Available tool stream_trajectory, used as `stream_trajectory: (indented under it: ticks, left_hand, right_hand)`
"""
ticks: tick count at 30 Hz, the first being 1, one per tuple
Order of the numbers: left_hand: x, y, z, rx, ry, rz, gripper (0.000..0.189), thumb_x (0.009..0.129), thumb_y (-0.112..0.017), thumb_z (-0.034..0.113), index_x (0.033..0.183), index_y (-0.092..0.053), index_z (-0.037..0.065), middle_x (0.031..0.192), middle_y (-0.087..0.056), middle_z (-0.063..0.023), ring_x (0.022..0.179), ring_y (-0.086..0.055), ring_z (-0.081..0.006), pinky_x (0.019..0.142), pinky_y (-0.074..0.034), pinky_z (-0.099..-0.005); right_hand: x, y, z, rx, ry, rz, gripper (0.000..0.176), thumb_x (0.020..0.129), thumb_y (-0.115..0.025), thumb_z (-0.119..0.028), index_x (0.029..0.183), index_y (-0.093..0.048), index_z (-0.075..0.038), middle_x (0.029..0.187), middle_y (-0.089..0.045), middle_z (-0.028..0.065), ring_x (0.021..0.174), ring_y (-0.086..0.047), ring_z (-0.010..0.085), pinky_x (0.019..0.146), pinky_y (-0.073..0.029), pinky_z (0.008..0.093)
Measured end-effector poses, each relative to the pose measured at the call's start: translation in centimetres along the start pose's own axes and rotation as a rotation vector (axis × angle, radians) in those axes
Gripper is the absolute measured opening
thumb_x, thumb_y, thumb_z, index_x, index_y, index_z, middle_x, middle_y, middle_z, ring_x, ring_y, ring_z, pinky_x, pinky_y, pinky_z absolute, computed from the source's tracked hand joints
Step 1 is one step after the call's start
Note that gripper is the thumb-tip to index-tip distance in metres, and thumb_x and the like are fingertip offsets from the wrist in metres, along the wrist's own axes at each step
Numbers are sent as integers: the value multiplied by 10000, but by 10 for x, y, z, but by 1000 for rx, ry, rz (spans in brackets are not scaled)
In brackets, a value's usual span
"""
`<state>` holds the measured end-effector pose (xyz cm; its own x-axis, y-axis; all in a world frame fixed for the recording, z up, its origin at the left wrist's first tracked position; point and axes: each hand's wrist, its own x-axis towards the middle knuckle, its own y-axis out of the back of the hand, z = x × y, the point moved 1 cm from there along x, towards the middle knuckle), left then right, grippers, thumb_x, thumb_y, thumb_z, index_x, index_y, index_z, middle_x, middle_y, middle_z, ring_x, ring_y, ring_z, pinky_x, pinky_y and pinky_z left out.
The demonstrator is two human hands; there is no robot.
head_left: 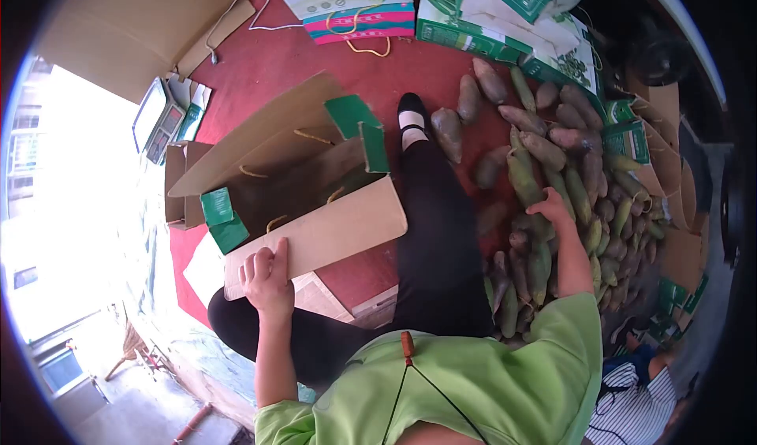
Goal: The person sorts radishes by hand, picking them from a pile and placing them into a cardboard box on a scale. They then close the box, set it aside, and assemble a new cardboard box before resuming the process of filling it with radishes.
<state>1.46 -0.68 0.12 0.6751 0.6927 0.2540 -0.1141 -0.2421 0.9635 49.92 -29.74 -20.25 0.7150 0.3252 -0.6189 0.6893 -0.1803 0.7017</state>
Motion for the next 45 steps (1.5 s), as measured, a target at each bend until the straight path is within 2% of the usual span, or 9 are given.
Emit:
stream_trajectory:
  ticks: [7,11,15,23,27,30,40,42,45]
  left_hand:
    - [2,1,-2,-7,3,46,365,671,-604,34,1011,-659,154,813,-485,2,763,-524,-175,659,-407,-338]
    - [2,2,-3,-9,7,47,353,688,-593,47,1018,-650,159,809,-481,0,755,-519,-177,653,-405,-340]
    - [1,3,-3,-19,8,34,354,692,-586,45,1019,-649,166,815,-479,-1,760,-517,-185,663,-406,-343]
    - [-1,4,-2,-35,13,37,332,732,-570,94,1043,-653,178,813,-483,-13,789,-512,-220,698,-410,-362]
    - [-3,3,-1,-33,30,9,311,743,-579,98,1029,-660,189,806,-485,-21,787,-520,-237,685,-416,-376]
    - [-2,4,-1,-40,21,17,350,708,-596,71,1031,-660,190,827,-500,-28,803,-526,-246,685,-416,-378]
    - [-3,8,0,-40,37,-59,395,681,-596,48,1054,-663,160,858,-504,-39,822,-519,-259,701,-441,-376]
    - [-3,6,1,-40,31,-58,388,697,-589,51,1061,-661,162,860,-504,-39,823,-519,-261,699,-443,-376]
    - [-2,3,1,-34,26,-54,367,728,-570,52,1064,-659,171,858,-503,-39,823,-520,-260,695,-439,-380]
  right_hand:
    - [-97,65,-184,271,579,-40,726,527,-782,-138,1182,-503,3,1121,-578,129,1044,-546,218,917,-417,328]
    - [-162,84,-288,64,1058,79,703,545,-756,-72,1196,-496,-33,1181,-541,103,1149,-483,208,972,-386,347]
    - [-225,60,-383,-132,1475,182,592,533,-765,-169,1076,-549,-75,1040,-590,125,1017,-542,336,867,-439,415]
    - [-252,-88,-456,-872,1467,177,319,614,-695,-227,896,-673,-80,925,-629,56,952,-542,220,748,-415,375]
    - [-247,-138,-465,-1083,1349,84,371,668,-707,-279,993,-696,-102,1031,-647,39,1025,-520,248,768,-400,406]
    - [-238,-173,-468,-1078,1304,107,301,758,-634,-225,1032,-691,-112,1070,-647,69,1055,-530,283,780,-402,490]
    - [-168,-227,-447,-862,1202,190,264,835,-541,-236,1020,-693,-123,1182,-602,57,1216,-421,304,932,-307,633]
    - [-169,-223,-445,-801,1259,252,292,822,-555,-221,1082,-659,-137,1112,-635,51,1170,-485,283,915,-319,623]
    - [-214,-162,-459,-665,1249,-100,353,771,-628,-235,1110,-621,-138,999,-673,47,992,-610,236,872,-390,508]
